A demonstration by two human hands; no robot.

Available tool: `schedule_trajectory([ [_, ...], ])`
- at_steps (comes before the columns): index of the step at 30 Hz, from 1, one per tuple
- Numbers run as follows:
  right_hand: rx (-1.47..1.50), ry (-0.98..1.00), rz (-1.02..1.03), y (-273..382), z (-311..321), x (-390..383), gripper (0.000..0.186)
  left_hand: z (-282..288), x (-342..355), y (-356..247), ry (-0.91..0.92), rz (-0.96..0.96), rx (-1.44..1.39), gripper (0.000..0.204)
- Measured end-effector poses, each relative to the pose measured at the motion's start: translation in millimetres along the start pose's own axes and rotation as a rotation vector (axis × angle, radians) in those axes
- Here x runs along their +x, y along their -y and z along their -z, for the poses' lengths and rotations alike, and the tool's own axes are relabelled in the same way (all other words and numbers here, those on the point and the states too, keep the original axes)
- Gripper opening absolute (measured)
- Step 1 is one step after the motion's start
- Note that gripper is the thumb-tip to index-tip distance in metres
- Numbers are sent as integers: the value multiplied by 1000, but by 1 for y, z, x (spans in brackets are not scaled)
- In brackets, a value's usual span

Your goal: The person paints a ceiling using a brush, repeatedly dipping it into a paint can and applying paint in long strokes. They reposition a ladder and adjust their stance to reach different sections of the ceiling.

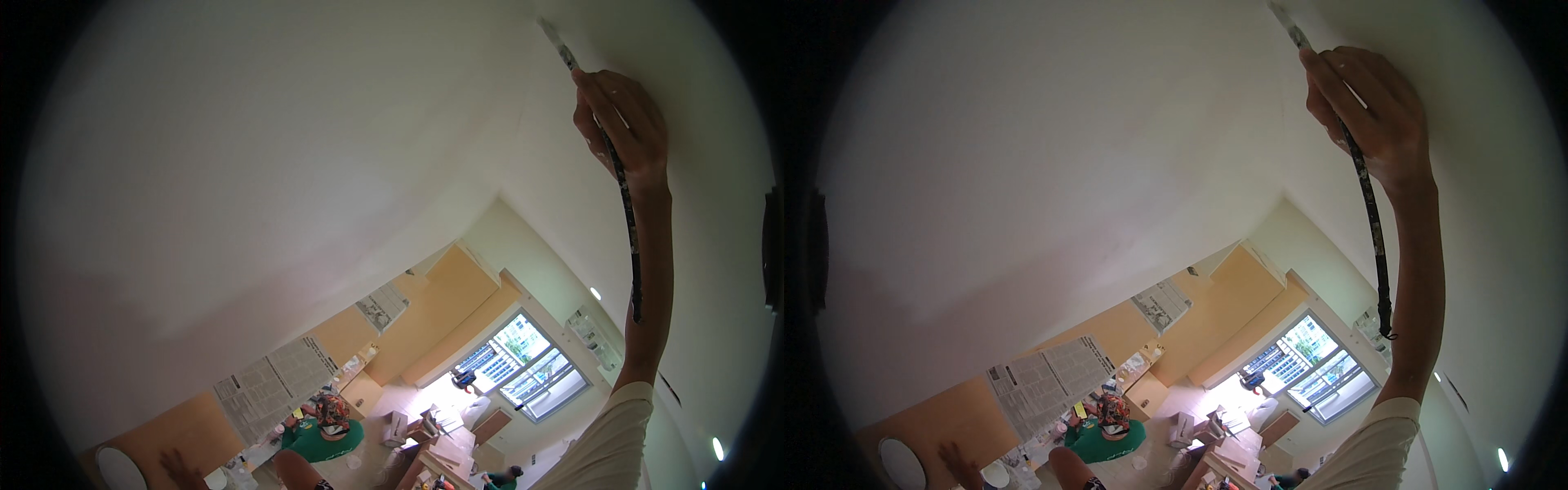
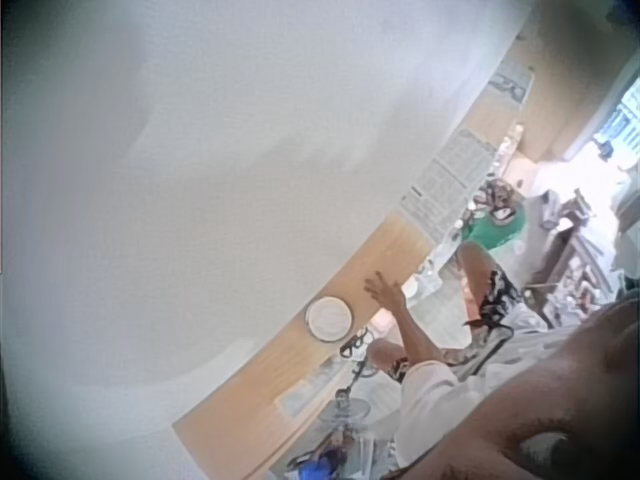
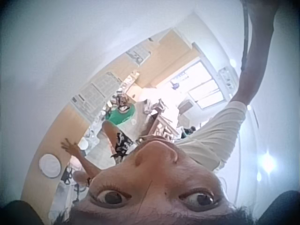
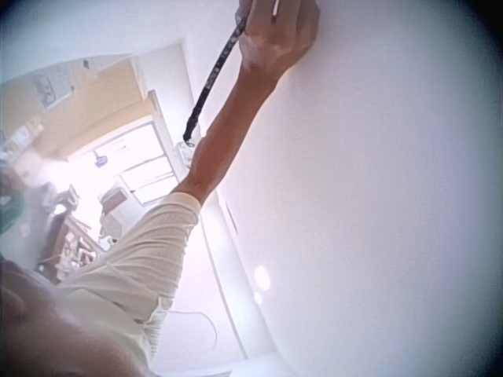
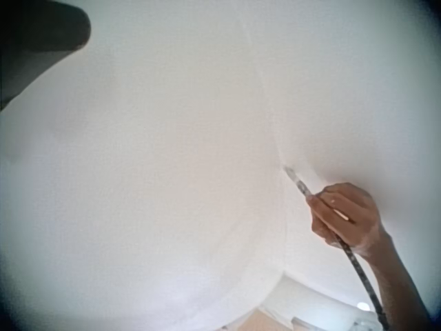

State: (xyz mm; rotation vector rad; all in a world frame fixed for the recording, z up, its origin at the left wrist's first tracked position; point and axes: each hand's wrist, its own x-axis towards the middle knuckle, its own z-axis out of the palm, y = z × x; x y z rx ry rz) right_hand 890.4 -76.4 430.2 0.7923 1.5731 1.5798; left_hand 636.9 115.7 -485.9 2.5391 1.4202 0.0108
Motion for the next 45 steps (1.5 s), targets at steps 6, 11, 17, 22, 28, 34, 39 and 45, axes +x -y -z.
schedule_trajectory([
  [6,41,22,-10,-1,-1,-2,48,16,-4,-4,18,7,-1,83],
  [11,65,31,-10,-2,-6,-11,52,26,-3,-5,29,10,-25,83],
  [17,39,-73,48,-3,-1,3,57,15,0,-1,-33,-10,-81,83],
  [22,67,-77,90,-7,6,20,59,0,6,0,-30,-22,-58,82],
  [28,87,-52,72,-5,-3,22,61,-1,1,2,-17,-9,-46,81],
  [34,39,-47,60,-4,-4,20,58,-4,0,4,-57,-21,-84,79],
  [39,20,-44,67,-7,-3,20,57,-5,4,2,-10,-22,-46,78],
  [45,0,-70,91,-8,-7,21,54,-6,4,3,-17,-19,-49,77],
])
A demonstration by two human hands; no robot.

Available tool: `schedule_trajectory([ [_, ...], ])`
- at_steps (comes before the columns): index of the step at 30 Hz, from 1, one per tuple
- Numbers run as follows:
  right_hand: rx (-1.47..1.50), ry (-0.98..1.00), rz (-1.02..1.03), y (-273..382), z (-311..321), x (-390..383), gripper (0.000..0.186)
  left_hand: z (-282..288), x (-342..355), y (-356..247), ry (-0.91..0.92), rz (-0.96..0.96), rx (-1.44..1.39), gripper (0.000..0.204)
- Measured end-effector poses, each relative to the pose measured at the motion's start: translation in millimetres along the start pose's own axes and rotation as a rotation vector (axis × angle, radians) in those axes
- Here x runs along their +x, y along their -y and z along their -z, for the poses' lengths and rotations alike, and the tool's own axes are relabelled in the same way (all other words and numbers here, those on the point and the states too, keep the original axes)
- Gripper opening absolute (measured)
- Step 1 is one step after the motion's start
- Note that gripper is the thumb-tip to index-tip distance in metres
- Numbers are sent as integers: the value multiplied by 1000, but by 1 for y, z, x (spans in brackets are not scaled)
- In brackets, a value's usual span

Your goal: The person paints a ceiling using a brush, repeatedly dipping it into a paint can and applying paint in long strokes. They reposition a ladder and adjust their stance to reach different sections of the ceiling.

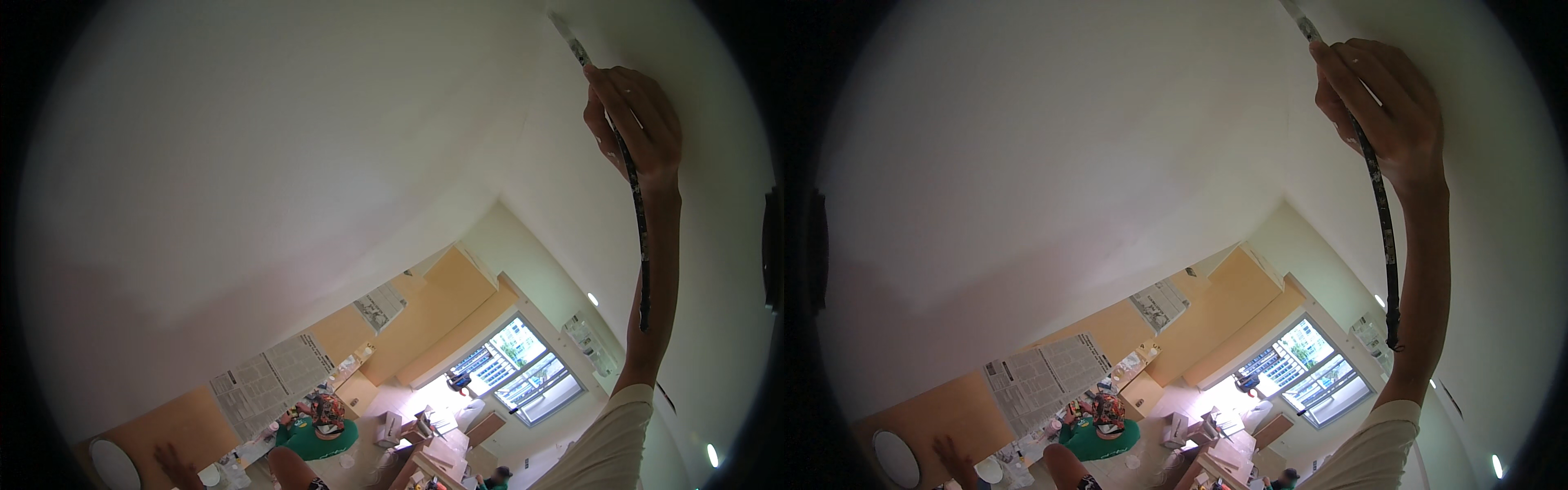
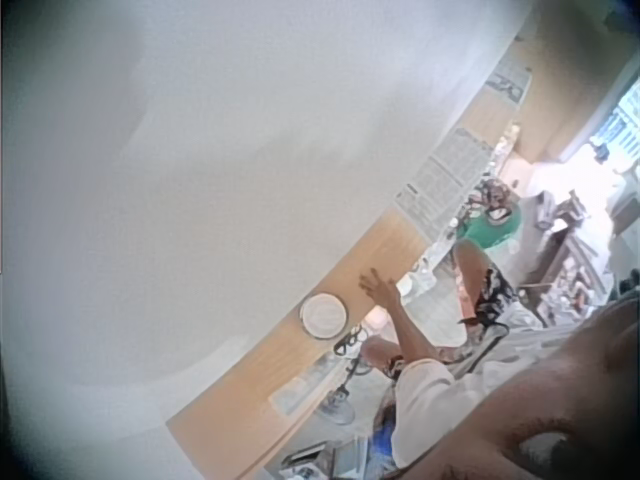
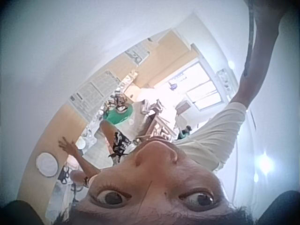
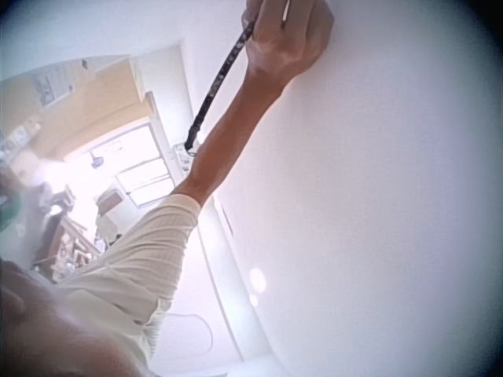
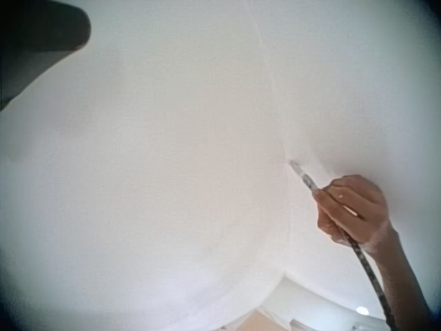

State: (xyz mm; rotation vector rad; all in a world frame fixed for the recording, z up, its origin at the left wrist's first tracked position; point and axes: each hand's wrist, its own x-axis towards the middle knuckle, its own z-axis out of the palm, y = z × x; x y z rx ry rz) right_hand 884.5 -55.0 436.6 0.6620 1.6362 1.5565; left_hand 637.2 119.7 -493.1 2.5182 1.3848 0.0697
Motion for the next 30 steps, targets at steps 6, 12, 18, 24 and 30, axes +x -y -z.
schedule_trajectory([
  [6,8,42,-31,2,2,-2,51,-18,1,7,-114,-38,-126,79],
  [12,25,51,-40,4,1,-1,48,-11,-1,4,-84,-24,-111,79],
  [18,52,114,-50,3,6,-5,56,-4,4,0,-51,-19,-91,80],
  [24,35,-35,-25,3,-4,-4,62,9,-1,-3,-10,8,-32,81],
  [30,67,70,-48,4,-2,-10,58,3,4,-2,-9,-4,51,85],
])
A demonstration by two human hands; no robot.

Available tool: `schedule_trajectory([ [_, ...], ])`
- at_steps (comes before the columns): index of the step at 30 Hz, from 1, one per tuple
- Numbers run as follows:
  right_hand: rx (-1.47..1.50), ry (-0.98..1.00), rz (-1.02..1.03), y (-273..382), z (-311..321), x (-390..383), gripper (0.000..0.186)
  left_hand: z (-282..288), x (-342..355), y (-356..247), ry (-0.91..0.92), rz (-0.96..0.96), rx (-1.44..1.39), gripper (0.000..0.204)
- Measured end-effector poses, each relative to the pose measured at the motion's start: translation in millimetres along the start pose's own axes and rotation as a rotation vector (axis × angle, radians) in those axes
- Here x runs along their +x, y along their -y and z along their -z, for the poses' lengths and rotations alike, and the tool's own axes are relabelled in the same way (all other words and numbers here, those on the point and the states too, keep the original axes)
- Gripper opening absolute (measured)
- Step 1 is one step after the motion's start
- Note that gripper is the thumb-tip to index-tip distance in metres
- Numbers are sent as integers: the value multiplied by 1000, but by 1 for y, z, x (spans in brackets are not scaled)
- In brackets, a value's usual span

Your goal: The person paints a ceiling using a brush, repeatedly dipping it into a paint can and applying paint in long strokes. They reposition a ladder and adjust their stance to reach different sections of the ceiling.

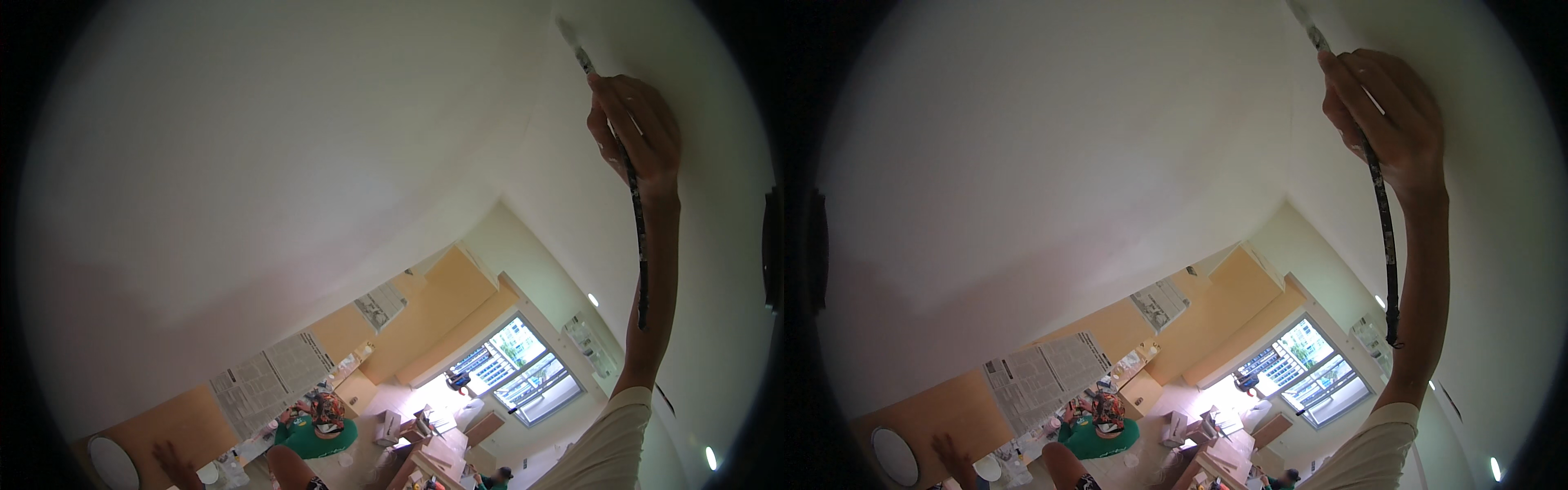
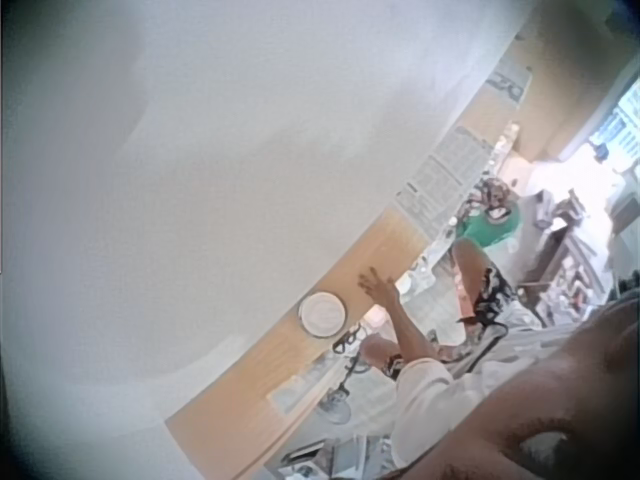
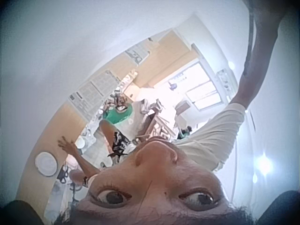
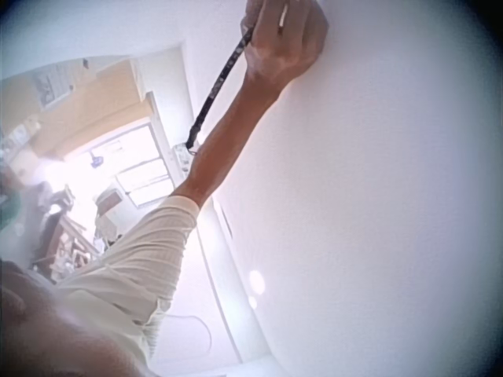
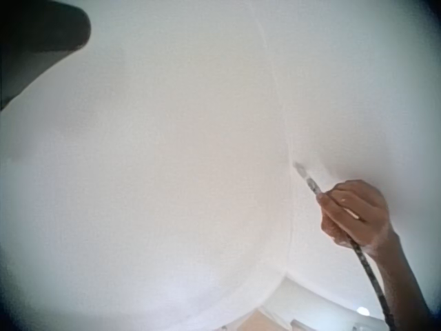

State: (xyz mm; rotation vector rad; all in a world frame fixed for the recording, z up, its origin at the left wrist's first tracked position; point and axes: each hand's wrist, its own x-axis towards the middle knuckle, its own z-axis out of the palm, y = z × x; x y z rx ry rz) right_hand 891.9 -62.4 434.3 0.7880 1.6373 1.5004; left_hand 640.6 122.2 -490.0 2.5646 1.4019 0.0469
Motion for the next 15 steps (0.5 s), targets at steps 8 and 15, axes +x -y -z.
schedule_trajectory([
  [8,13,82,-44,1,-11,-23,57,-8,-5,8,-40,6,-7,86],
  [15,194,80,-61,-3,-5,-24,64,3,-3,2,19,19,32,84],
])
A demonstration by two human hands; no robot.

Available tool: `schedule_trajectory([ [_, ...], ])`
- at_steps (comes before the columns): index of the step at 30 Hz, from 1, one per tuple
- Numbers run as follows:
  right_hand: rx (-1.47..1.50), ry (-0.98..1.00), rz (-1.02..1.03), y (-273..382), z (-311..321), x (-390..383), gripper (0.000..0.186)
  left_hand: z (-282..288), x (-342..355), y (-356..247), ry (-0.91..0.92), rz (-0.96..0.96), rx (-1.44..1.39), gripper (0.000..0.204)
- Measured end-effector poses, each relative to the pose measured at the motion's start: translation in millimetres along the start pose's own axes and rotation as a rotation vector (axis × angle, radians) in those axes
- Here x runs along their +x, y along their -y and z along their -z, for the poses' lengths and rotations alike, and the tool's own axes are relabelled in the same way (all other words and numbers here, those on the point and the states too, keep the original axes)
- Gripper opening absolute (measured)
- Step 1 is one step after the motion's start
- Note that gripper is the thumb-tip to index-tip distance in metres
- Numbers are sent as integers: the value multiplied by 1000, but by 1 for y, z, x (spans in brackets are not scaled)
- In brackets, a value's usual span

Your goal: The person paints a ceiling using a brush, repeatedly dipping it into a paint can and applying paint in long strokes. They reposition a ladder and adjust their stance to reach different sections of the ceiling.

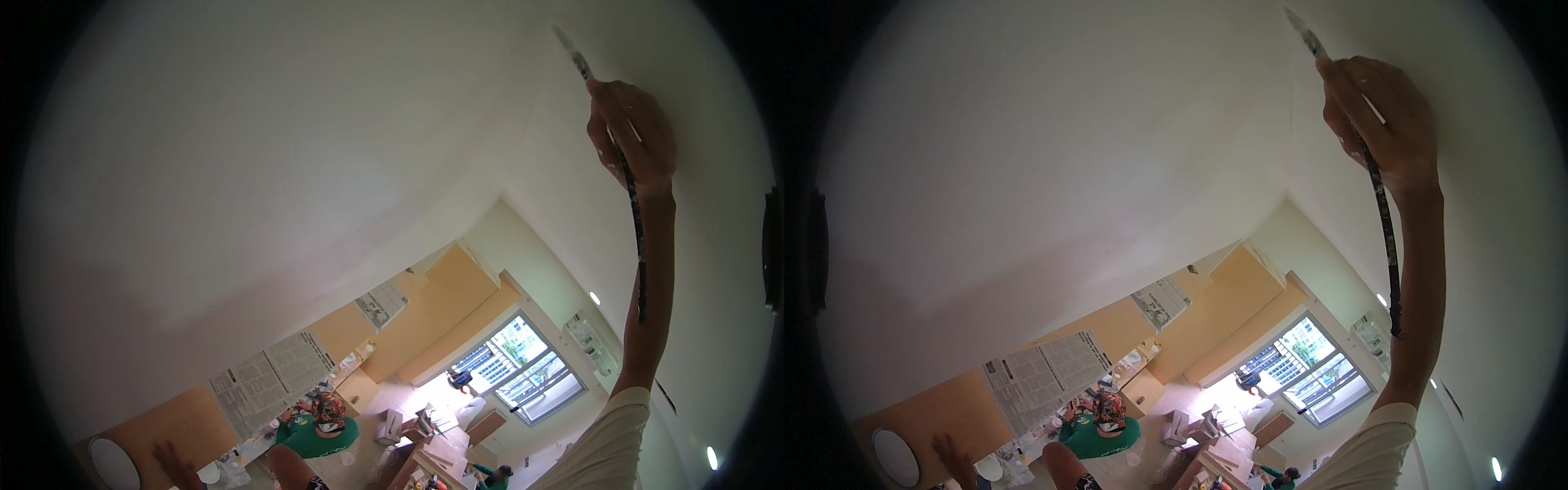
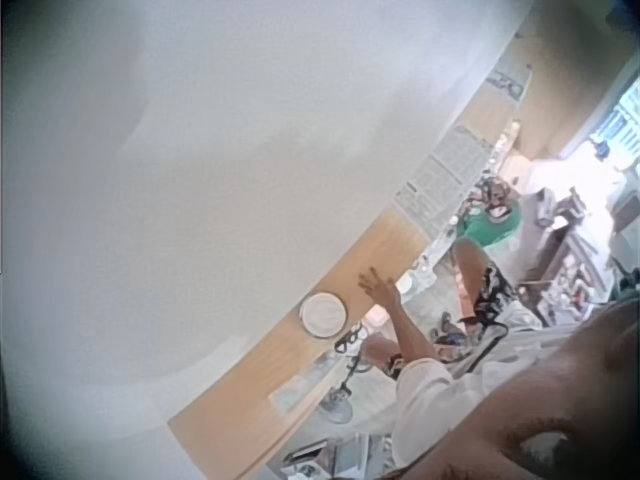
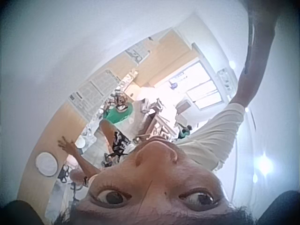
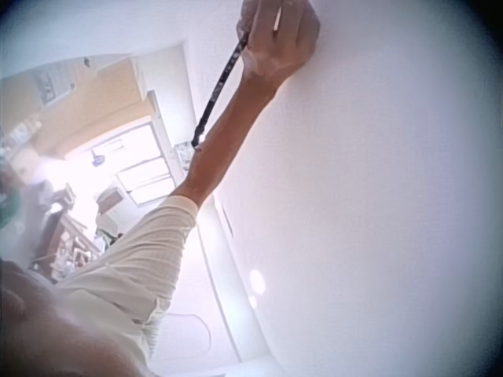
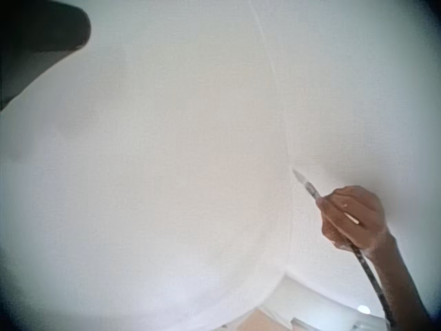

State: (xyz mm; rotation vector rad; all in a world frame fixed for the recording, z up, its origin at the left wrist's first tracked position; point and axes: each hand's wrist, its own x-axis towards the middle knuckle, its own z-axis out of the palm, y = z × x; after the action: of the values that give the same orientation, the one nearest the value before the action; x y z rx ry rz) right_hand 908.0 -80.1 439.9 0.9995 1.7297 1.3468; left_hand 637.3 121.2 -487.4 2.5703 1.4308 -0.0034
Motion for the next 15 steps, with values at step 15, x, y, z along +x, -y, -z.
schedule_trajectory([
  [15,-212,-58,-15,4,-14,-14,52,-11,0,8,-135,-67,-148,79],
])
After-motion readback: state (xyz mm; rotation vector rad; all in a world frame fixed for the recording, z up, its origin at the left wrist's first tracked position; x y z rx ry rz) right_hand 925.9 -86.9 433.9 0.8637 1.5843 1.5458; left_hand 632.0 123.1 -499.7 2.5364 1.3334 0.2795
